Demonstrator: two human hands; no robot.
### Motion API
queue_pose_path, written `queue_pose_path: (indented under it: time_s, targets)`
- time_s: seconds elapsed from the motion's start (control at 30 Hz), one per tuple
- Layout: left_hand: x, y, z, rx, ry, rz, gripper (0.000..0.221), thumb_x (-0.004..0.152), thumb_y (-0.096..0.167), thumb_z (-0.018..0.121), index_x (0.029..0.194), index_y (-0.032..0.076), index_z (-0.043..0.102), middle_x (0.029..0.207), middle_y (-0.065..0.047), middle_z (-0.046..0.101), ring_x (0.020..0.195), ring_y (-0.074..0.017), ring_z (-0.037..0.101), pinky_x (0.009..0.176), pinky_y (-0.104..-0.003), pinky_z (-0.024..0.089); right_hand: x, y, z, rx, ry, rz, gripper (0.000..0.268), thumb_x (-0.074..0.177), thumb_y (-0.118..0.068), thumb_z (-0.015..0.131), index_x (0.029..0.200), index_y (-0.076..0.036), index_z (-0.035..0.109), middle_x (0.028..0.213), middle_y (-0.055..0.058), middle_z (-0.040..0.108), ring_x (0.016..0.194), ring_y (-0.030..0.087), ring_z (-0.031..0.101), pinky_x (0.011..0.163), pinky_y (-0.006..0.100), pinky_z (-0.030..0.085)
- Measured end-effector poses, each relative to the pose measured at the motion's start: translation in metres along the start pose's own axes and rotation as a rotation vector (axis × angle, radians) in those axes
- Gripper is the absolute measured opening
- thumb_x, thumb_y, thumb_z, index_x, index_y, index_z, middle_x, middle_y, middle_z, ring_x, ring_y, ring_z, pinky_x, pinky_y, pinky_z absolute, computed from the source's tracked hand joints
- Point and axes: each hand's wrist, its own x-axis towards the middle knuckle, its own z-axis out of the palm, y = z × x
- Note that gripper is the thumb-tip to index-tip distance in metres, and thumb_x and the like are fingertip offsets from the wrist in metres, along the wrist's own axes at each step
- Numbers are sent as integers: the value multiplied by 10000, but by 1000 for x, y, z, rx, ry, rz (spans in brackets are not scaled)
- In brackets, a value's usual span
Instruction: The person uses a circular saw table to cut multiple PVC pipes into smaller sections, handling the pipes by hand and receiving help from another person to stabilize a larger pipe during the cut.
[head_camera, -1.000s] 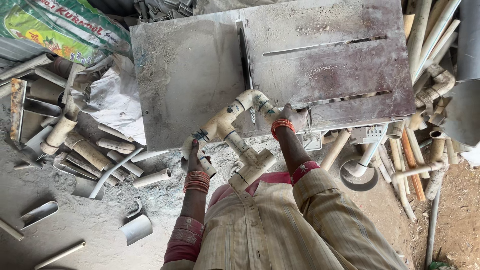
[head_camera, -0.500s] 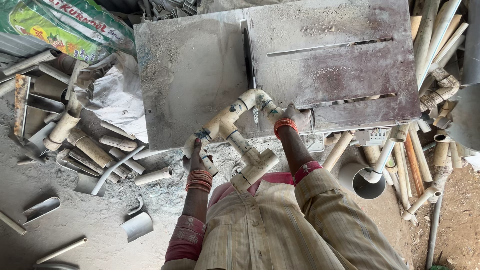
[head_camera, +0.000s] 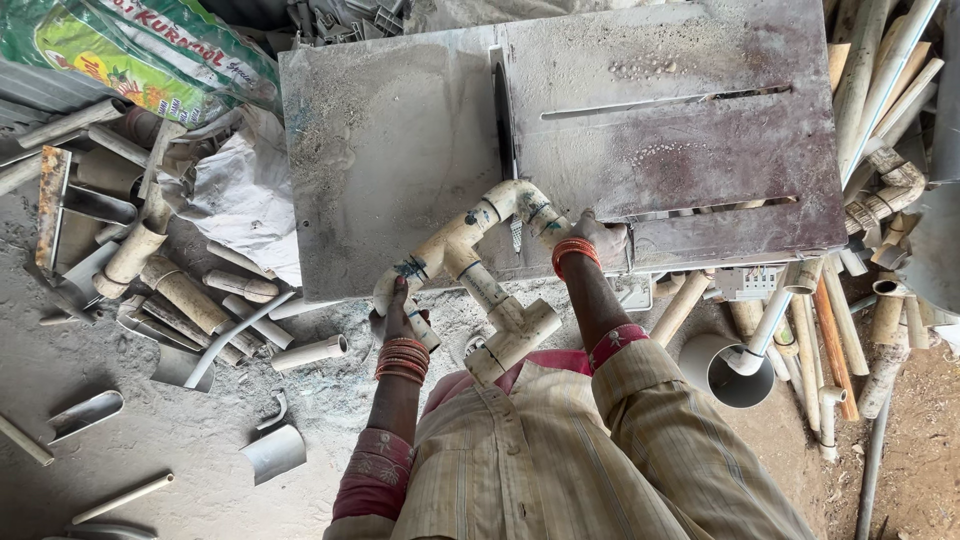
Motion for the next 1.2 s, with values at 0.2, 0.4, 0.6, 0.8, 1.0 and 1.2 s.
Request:
queue_pose_path:
  time_s: [0.2,0.4,0.6,0.8,1.0,1.2]
  targets:
    - [-1,-1,6,-9,29,12,789,663,300,942,1244,35,479,982,-152,688,627,-232,689,458,-333,597,14,2,6,56,106,-154,375,765,-121,729,1105,-78,574,1019,126,684,920,271,669,899,458,503]
    - [2,1,8,40,29,4,854,655,333,947,1280,11,463,1035,-169,683,683,-241,698,477,-325,610,78,27,10,353,-76,-672,221,741,-73,730,946,-49,650,914,83,713,818,213,649,838,378,547]
    - [3,-1,7,51,45,-2,938,652,357,953,1321,-36,427,1106,-220,668,736,-281,717,537,-325,651,67,28,3,329,-113,-771,122,750,-83,709,871,-71,706,869,48,722,801,171,644,825,345,540]
    - [19,0,10,45,15,28,959,620,329,964,1327,-42,434,1152,-208,652,827,-299,718,524,-346,648,60,23,13,193,102,-774,112,735,-101,707,841,-72,729,870,70,743,805,213,681,848,370,554]
    - [18,-7,11,-35,-12,46,941,617,323,960,1313,-15,424,1136,-212,656,778,-288,723,510,-342,650,63,19,14,202,95,-747,126,741,-103,712,860,-64,724,875,76,752,805,215,690,851,371,559]
    - [5,-1,15,11,39,17,910,647,322,957,1296,-9,411,1104,-224,662,646,-276,706,482,-343,629,49,11,11,210,90,-689,135,733,-101,708,862,-59,716,886,81,750,813,220,692,857,367,553]
